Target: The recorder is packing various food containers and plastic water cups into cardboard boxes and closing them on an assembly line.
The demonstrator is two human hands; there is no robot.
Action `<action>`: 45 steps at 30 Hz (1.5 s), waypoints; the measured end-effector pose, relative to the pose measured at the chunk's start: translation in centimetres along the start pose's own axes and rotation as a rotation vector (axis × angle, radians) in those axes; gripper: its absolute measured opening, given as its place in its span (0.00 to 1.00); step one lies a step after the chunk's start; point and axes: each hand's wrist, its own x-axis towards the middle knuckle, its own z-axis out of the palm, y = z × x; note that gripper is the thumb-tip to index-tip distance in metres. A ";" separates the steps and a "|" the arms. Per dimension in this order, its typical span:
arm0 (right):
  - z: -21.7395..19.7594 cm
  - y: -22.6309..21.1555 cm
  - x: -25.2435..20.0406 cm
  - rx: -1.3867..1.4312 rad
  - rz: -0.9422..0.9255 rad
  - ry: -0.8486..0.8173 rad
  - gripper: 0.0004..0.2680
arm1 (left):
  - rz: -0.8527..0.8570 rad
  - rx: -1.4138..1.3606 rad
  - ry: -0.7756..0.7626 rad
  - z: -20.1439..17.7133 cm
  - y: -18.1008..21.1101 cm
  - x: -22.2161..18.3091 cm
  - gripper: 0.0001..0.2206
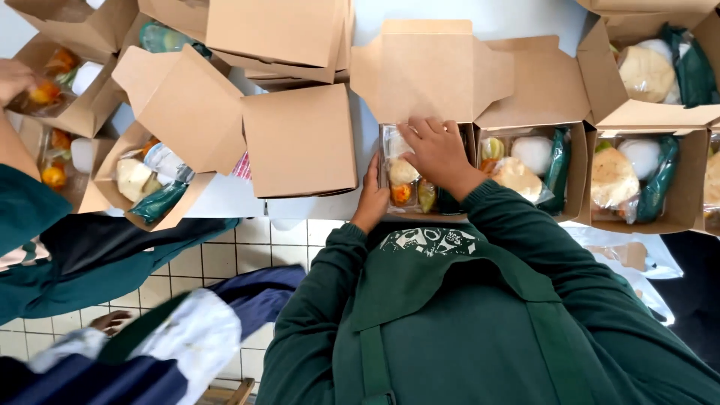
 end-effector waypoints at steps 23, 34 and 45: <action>2.6 3.7 -7.5 -0.194 0.388 0.207 0.09 | 0.627 1.123 0.230 1.1 6.7 -1.4 0.10; 5.1 6.8 -8.2 -0.343 0.428 0.094 0.16 | 0.187 0.366 0.179 1.2 2.9 -3.5 0.30; 4.4 6.2 -7.0 -0.293 0.514 -0.179 0.06 | -0.264 0.317 0.011 1.5 -1.7 0.9 0.28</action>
